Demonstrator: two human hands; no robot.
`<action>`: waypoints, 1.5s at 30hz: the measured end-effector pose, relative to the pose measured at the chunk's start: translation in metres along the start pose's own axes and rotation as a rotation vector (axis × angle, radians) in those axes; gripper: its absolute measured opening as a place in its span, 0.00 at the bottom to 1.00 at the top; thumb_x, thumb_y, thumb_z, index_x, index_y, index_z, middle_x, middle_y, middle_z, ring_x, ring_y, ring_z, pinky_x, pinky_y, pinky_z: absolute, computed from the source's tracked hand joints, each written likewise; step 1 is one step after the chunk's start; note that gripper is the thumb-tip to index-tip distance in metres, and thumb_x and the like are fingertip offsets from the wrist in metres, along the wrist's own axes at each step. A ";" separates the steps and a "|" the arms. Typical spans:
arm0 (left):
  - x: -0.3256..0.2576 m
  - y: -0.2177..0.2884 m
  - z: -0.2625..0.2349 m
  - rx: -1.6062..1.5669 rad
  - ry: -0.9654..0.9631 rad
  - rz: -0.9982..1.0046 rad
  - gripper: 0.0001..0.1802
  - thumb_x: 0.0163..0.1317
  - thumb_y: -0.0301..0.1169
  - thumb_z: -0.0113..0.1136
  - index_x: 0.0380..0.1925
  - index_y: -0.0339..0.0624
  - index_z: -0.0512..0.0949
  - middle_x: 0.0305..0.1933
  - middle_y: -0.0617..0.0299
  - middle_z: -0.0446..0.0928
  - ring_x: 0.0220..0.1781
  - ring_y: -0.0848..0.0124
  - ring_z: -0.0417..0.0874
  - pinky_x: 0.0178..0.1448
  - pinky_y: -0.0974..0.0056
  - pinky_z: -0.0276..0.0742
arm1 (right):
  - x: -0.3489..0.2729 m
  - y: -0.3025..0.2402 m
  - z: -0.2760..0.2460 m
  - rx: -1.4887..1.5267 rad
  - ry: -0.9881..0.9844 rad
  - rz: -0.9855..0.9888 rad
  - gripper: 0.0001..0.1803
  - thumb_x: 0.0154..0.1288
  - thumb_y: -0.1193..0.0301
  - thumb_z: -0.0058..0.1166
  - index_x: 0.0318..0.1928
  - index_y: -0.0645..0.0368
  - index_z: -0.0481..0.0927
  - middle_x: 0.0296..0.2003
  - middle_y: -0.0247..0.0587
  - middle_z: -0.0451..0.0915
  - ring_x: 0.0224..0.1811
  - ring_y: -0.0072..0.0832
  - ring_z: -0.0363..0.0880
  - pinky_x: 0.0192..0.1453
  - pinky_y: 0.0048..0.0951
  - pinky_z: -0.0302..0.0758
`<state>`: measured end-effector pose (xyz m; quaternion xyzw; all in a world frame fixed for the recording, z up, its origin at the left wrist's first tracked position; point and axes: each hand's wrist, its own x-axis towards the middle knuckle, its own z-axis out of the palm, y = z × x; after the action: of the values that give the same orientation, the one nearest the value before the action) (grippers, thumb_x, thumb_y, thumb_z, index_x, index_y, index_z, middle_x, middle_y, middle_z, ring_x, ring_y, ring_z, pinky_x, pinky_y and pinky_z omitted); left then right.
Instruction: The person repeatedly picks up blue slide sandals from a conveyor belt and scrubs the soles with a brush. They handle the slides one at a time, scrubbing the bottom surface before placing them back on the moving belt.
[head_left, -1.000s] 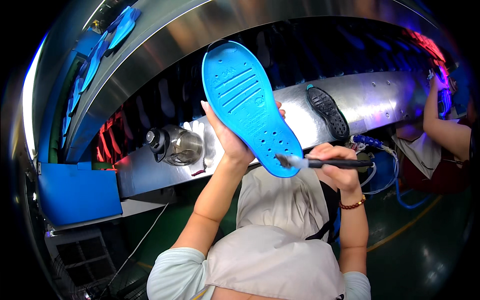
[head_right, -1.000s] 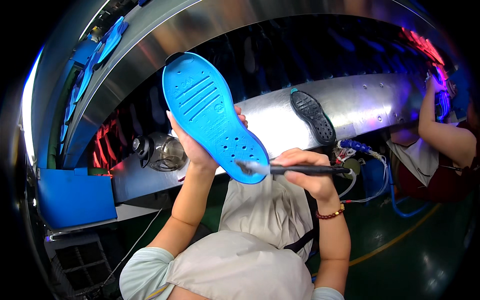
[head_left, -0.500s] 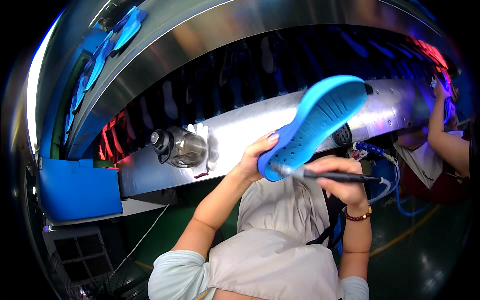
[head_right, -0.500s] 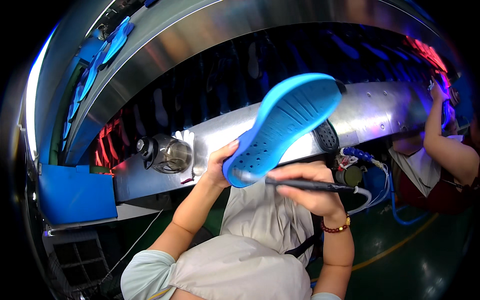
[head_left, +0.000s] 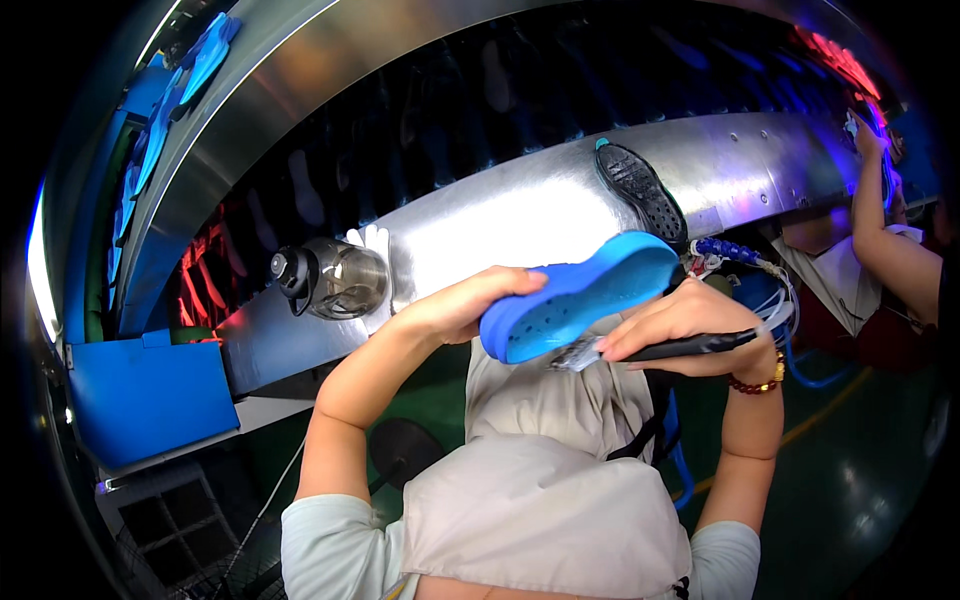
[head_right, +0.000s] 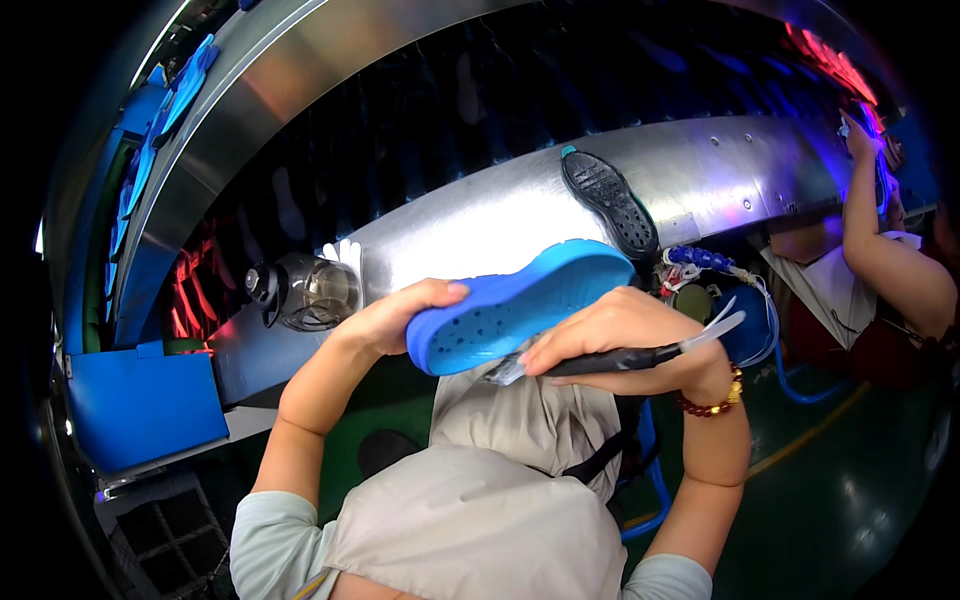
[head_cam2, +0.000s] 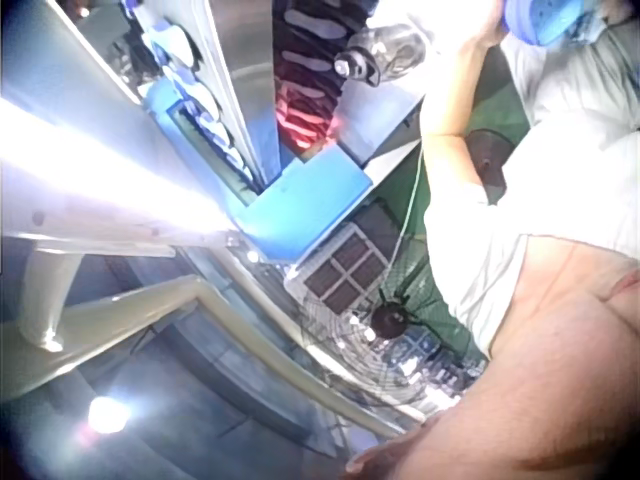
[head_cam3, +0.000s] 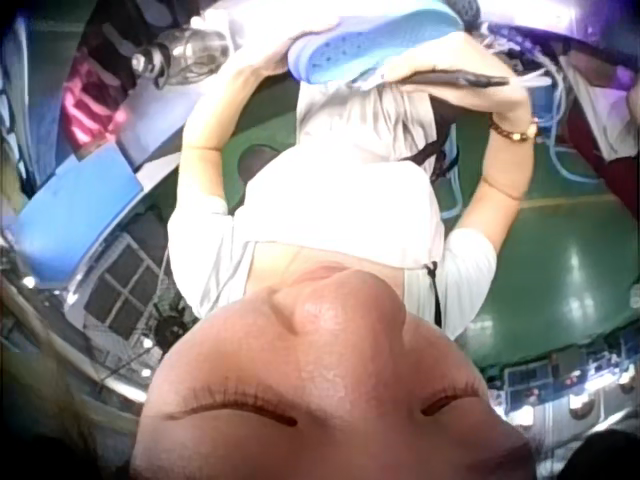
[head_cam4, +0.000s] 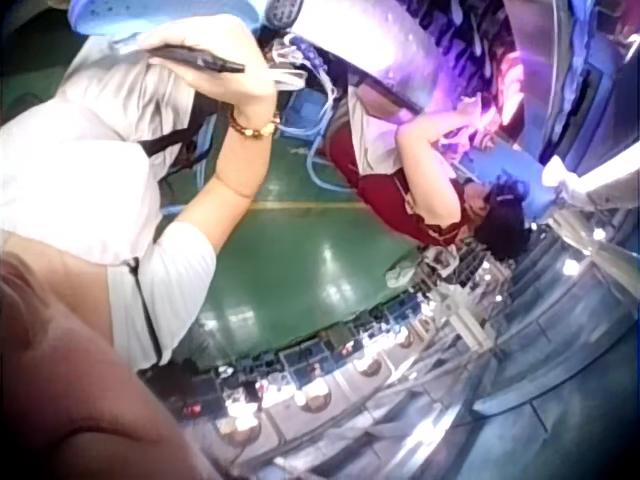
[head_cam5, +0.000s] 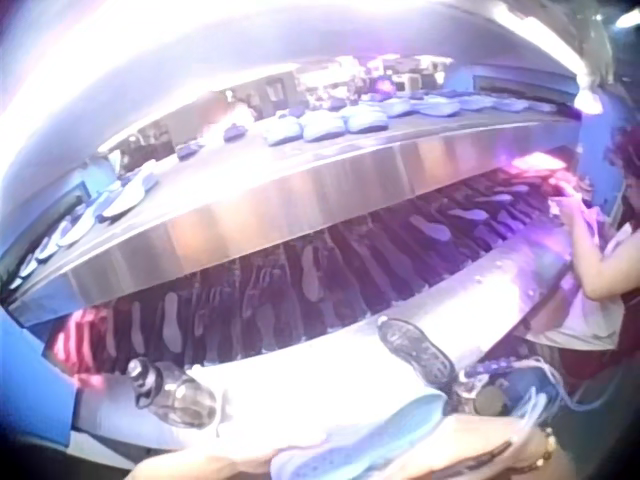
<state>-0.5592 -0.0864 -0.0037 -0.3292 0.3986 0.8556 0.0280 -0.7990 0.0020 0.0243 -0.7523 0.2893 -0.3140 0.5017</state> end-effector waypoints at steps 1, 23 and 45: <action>0.000 -0.003 -0.004 -0.101 0.041 0.001 0.28 0.59 0.43 0.47 0.51 0.30 0.67 0.48 0.49 0.72 0.45 0.66 0.76 0.51 0.66 0.71 | -0.001 0.000 -0.004 -0.036 -0.001 -0.014 0.11 0.48 0.78 0.59 0.36 0.63 0.79 0.37 0.45 0.80 0.42 0.34 0.79 0.45 0.27 0.76; 0.043 -0.039 -0.029 -0.731 -0.061 0.503 0.47 0.53 0.68 0.29 0.58 0.38 0.59 0.55 0.47 0.66 0.55 0.56 0.69 0.59 0.52 0.64 | 0.011 0.029 0.031 0.291 0.480 0.309 0.12 0.50 0.79 0.57 0.38 0.68 0.78 0.29 0.42 0.80 0.27 0.20 0.78 0.29 0.17 0.75; 0.028 -0.020 -0.006 -0.692 0.146 0.793 0.49 0.50 0.72 0.22 0.56 0.43 0.59 0.46 0.46 0.72 0.49 0.53 0.73 0.54 0.49 0.68 | 0.027 0.002 0.064 0.032 0.273 -0.080 0.12 0.44 0.79 0.59 0.35 0.65 0.79 0.31 0.47 0.80 0.32 0.34 0.81 0.40 0.27 0.76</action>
<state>-0.5716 -0.0833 -0.0365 -0.2020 0.1876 0.8568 -0.4358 -0.7332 0.0184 0.0082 -0.7054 0.3197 -0.4376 0.4568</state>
